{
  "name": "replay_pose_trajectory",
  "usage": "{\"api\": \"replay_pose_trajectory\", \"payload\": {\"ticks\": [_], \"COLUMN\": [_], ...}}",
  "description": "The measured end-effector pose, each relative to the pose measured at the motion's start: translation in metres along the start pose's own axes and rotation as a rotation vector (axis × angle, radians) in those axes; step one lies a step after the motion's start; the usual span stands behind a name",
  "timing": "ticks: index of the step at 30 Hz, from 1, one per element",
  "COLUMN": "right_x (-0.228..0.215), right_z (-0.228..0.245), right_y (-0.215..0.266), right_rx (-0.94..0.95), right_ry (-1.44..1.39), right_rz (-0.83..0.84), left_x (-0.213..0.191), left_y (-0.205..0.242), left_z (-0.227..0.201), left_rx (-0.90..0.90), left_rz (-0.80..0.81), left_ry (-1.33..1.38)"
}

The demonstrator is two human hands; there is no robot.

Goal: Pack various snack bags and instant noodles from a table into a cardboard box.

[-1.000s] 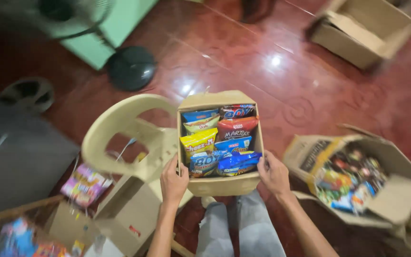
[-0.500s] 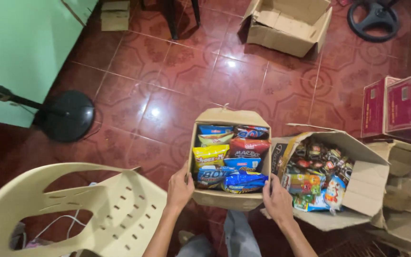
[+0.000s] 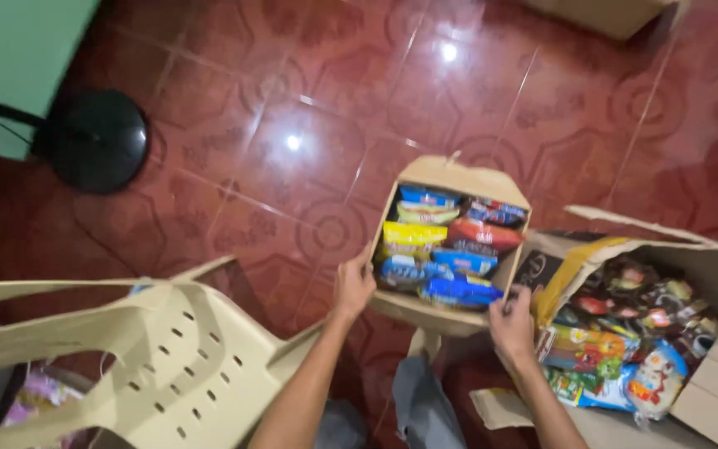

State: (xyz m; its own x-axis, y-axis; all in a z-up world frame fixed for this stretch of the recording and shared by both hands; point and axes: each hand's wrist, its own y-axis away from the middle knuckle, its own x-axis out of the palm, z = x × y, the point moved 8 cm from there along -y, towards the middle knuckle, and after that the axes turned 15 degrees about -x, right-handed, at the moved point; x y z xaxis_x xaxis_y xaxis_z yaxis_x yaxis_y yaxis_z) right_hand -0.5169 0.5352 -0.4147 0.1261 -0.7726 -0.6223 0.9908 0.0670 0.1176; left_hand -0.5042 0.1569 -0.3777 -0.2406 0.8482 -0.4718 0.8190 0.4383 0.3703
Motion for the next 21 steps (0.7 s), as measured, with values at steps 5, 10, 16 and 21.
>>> {"api": "replay_pose_trajectory", "payload": {"ticks": [5, 10, 16, 21], "right_x": [0.050, 0.088, 0.100, 0.080], "right_z": [-0.057, -0.113, -0.167, -0.107], "right_y": [-0.041, -0.050, -0.029, -0.035], "right_rx": [0.042, 0.128, -0.014, 0.570], "right_ry": [0.058, 0.137, 0.044, -0.075], "right_rz": [0.031, 0.066, 0.034, 0.161], "left_x": [0.033, 0.081, 0.090, 0.111], "left_y": [-0.050, -0.082, -0.065, -0.088], "left_z": [0.034, 0.103, 0.113, 0.157], "left_rx": [-0.139, -0.100, 0.212, 0.053], "left_rz": [0.020, -0.004, -0.064, -0.155], "left_ry": [-0.065, -0.066, 0.133, -0.116]}}
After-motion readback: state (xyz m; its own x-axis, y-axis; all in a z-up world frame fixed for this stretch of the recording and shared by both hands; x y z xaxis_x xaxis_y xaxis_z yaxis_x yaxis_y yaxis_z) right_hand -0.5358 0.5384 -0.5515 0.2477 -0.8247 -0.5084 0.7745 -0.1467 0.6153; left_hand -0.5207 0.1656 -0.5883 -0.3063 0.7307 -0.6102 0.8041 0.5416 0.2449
